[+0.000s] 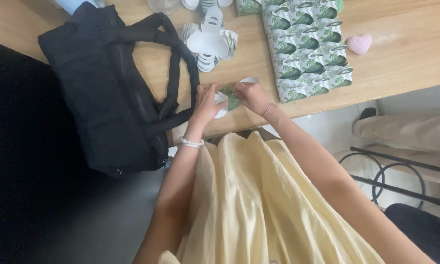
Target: Packaging flower-shaped candles into small plastic bags and decorative paper boxes.
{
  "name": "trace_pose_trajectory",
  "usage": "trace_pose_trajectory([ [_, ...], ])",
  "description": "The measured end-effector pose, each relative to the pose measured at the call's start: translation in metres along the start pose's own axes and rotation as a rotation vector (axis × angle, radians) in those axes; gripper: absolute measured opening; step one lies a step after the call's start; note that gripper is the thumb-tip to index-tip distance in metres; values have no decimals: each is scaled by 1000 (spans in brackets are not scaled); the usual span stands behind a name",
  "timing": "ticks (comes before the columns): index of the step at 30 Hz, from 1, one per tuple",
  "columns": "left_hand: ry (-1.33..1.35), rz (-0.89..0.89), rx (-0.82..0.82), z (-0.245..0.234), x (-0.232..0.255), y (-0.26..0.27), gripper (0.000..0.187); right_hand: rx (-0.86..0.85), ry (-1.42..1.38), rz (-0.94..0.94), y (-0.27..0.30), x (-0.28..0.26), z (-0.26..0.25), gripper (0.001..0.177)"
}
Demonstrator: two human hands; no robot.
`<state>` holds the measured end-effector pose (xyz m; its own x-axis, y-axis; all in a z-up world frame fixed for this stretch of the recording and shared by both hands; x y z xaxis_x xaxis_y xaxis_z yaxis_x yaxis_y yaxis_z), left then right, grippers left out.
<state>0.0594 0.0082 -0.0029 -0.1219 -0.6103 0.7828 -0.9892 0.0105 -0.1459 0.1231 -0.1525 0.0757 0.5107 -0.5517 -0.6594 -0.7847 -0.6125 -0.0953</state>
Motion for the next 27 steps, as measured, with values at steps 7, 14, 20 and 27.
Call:
trace_pose_trajectory([
  [7, -73, -114, 112, -56, 60, 41, 85, -39, -12, -53, 4, -7, 0, 17],
  [14, -55, 8, 93, -48, 66, 46, 55, -49, 13, -43, 5, -12, -2, 14],
  [20, 234, 84, 247, -34, 55, 36, 34, 6, 24, -44, 9, -18, -10, 15],
  [27, 285, 110, 158, -23, 78, 8, 36, 16, -46, 19, 12, -18, -9, 19],
])
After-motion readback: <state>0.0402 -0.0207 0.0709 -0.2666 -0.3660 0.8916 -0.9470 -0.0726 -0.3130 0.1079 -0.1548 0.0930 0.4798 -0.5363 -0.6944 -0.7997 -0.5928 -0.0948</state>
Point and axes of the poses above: each hand's wrist, its own y-axis away from the middle knuckle, its own z-axis out of the palm, x = y × z, the point moved 6 cm from there along -y, towards the middle knuckle, and after that the axes turned 14 degrees about z, right-handed, at the moved point
